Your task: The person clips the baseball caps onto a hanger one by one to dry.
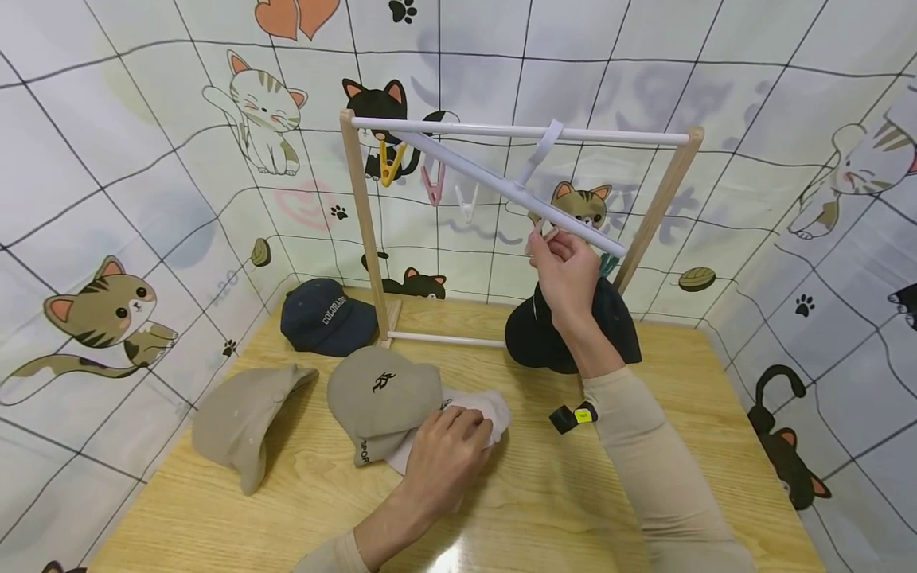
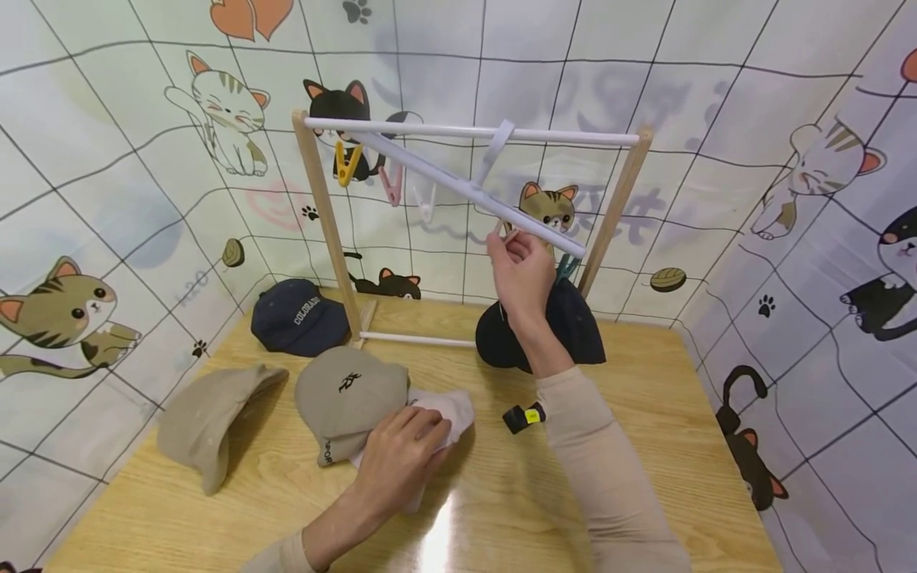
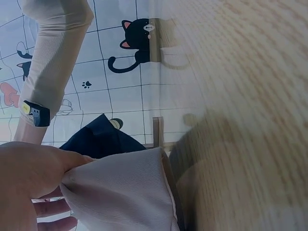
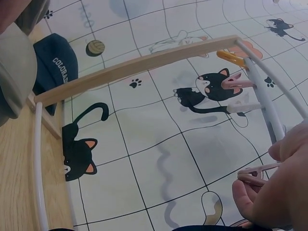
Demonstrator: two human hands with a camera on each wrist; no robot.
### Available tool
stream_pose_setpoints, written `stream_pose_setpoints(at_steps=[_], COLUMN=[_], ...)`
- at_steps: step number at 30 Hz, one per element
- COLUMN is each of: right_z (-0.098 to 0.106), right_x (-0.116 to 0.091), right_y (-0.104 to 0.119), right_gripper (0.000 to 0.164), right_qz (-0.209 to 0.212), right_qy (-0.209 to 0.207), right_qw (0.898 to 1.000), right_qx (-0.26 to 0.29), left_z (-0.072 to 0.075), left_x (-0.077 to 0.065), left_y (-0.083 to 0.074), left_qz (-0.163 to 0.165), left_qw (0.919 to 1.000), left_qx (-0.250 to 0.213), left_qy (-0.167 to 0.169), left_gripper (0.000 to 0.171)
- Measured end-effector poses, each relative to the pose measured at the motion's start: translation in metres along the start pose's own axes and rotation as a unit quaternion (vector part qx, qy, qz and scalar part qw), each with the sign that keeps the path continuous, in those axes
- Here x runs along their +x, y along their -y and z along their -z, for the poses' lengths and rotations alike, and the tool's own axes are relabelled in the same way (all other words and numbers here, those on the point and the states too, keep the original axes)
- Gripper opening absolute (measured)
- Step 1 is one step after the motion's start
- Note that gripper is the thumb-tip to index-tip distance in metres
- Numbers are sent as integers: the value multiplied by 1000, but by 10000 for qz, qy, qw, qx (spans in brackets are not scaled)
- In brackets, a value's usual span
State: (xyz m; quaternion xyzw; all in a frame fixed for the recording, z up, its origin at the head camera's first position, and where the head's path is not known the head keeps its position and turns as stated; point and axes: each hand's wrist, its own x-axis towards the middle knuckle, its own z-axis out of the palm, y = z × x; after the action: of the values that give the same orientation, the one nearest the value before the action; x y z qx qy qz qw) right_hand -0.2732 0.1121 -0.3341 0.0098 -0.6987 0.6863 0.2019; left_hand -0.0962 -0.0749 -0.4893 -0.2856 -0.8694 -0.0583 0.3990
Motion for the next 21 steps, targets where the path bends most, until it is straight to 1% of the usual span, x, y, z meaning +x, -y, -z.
stream_pose_setpoints(at_steps=[3,7,11,16,21], right_z=[0,-1,-1,3,5], right_x=[2,6,10,12,13], right_y=[-1,-4,-7,-8,-8], right_gripper=[35,29,27,29,31], right_qz=[37,209,321,403,577], right_qy=[-204,-489,-690,-762,-684], right_qw=[9998,9986,9971,9961,9957], right_qx=[-75,-76,-92,-161,-220], left_z=[-1,-2,-2,0,1], left_x=[0,-1,1,3,3], left_y=[1,2,3,4,6], left_qz=[12,45,41,12,-14], left_qw=[9999,9992,9984,9982,9982], left_qx=[-90,-316,-453,-449,-469], left_qy=[-89,-240,-339,-392,-386], left_gripper=[19,23,23,22,21])
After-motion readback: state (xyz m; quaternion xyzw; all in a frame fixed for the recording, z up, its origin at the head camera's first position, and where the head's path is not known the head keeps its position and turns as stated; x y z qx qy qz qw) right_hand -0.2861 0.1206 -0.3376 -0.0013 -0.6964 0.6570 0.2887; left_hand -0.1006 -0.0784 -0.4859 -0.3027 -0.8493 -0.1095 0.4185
